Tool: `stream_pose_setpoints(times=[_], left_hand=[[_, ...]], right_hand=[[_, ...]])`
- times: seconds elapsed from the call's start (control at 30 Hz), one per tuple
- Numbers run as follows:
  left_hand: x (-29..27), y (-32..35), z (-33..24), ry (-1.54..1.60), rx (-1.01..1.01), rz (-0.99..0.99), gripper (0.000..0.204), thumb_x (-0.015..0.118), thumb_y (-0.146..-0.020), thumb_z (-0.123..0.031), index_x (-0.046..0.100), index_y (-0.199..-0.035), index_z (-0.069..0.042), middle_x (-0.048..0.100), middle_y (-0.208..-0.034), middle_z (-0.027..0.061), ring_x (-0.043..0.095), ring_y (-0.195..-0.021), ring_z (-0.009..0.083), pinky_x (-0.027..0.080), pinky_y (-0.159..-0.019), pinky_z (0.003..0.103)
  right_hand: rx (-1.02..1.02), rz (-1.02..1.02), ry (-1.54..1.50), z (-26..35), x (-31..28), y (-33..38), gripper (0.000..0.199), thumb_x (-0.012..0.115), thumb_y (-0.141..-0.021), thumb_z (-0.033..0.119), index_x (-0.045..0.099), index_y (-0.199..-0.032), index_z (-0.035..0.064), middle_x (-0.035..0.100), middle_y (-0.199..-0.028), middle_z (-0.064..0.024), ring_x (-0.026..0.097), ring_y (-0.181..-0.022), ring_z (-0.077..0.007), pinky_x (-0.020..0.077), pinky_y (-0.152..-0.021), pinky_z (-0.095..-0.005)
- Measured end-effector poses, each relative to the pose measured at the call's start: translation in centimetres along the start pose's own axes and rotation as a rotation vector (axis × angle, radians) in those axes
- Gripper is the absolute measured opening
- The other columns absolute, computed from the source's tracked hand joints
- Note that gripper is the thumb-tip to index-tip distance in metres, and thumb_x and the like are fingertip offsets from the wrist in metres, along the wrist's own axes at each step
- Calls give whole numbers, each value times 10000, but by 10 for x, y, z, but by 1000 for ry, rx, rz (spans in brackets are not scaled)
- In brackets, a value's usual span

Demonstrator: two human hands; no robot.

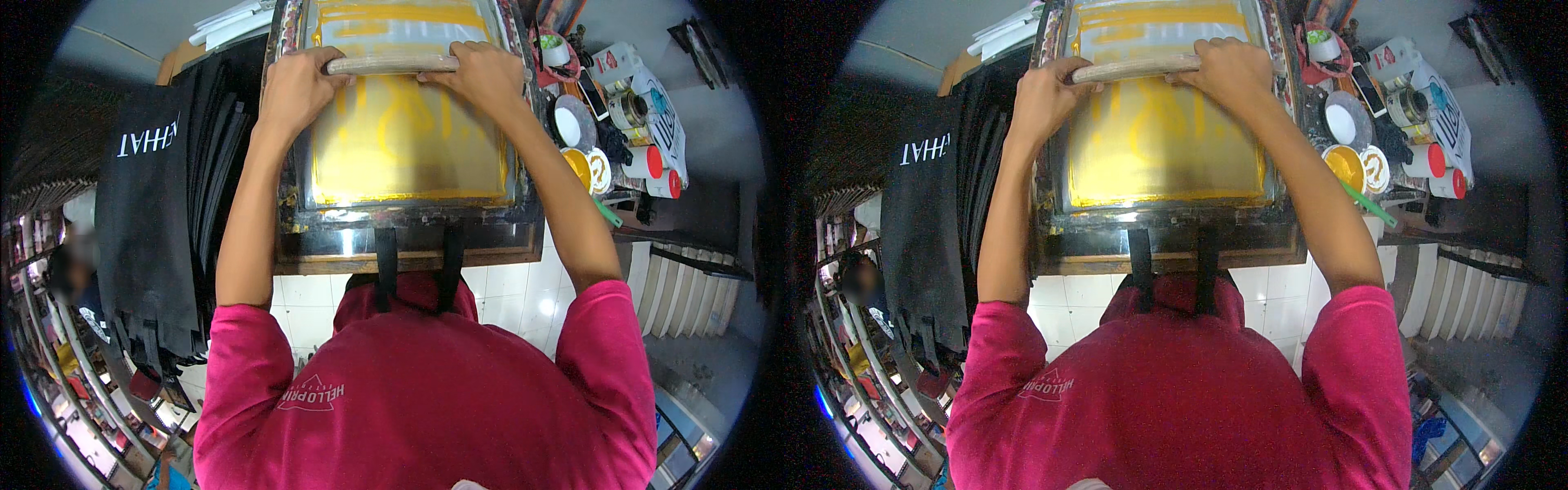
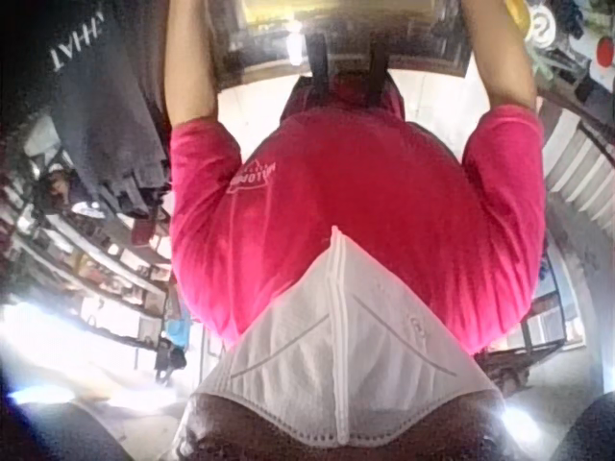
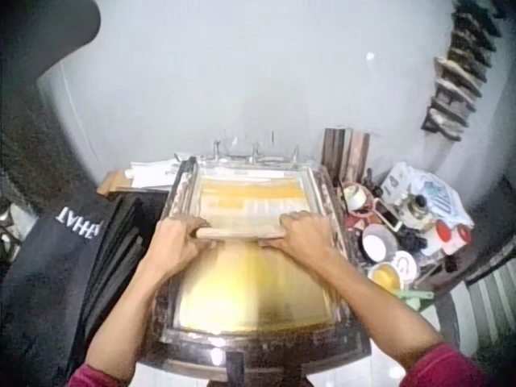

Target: The person performs screen printing on black tote bags by applying yellow ink through a mesh screen using a squeegee, then lifting the screen to reveal the printed logo. The person replaces the printed bag with a fresh one on the printing board and repeats the process.

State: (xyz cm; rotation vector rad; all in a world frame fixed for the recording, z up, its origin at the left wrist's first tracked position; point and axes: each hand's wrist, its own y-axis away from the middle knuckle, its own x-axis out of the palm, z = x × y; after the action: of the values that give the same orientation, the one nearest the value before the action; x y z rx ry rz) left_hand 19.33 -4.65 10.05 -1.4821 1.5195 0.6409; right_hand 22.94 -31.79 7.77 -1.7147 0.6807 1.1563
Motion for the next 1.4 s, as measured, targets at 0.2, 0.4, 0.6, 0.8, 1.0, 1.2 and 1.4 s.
stream_pose_setpoints(times=[0.2, 0.4, 0.6, 0.8, 1.0, 1.2, 1.4], left_hand=[[-2, 60, -11, 38, 55, -14, 296, 799, -772, -217, 749, -1021, -63, 726, -944, 173, 713, -859, 330, 552, -773, 389], [-15, 136, -32, 68, 63, 48, 281, 804, -731, -110, 745, -997, -39, 731, -983, 148, 691, -921, 337, 530, -830, 399], [-11, 174, -39, 90, 63, 40, 411, 842, -674, -127, 715, -1055, -38, 722, -1031, 136, 670, -978, 315, 505, -924, 420], [21, 204, 9, 10, 82, -181, 1098, 917, -611, -375, 354, -1495, -48, 416, -1516, 211, 358, -1430, 387, 141, -1202, 583], [-4, 200, 16, -135, 300, -415, 1339, 915, -539, -536, 197, -1564, -58, 347, -1567, 223, 275, -1485, 379, 7, -1202, 594], [-91, 127, -31, 62, 399, -781, 1446, 962, -519, -462, 75, -1569, -13, 262, -1587, 253, 290, -1467, 368, 177, -1223, 489], [-74, 56, 5, 573, -158, -568, 783, 702, -890, -462, 431, -1427, 40, 497, -1424, 269, 496, -1324, 345, 374, -1095, 434]], right_hand=[[-26, -9, -97, 20, -23, 60, 565, 768, -665, 651, 670, -783, 107, 687, -759, -70, 693, -702, -268, 539, -583, -389], [-33, 30, -185, 48, -57, 125, 391, 823, -630, 410, 625, -793, 115, 616, -748, -46, 646, -712, -255, 508, -587, -390], [17, 40, -205, 67, -71, 163, 360, 805, -602, 331, 615, -825, 123, 632, -831, -34, 645, -808, -231, 493, -632, -384], [26, -57, -243, 71, -70, 167, 375, 820, -582, 276, 631, -867, 123, 640, -855, -25, 645, -824, -241, 487, -703, -397], [-21, -214, -316, 52, -114, 145, 307, 795, -596, 153, 683, -879, 105, 706, -889, -53, 682, -839, -263, 505, -714, -385], [-29, -481, -154, 19, -187, 58, 336, 816, -639, 208, 726, -949, 113, 728, -937, -88, 697, -856, -298, 523, -734, -404], [239, -308, -333, 6, -281, -39, 459, 775, -792, 451, 762, -1024, 55, 744, -845, -146, 691, -705, -227, 544, -709, -379]])
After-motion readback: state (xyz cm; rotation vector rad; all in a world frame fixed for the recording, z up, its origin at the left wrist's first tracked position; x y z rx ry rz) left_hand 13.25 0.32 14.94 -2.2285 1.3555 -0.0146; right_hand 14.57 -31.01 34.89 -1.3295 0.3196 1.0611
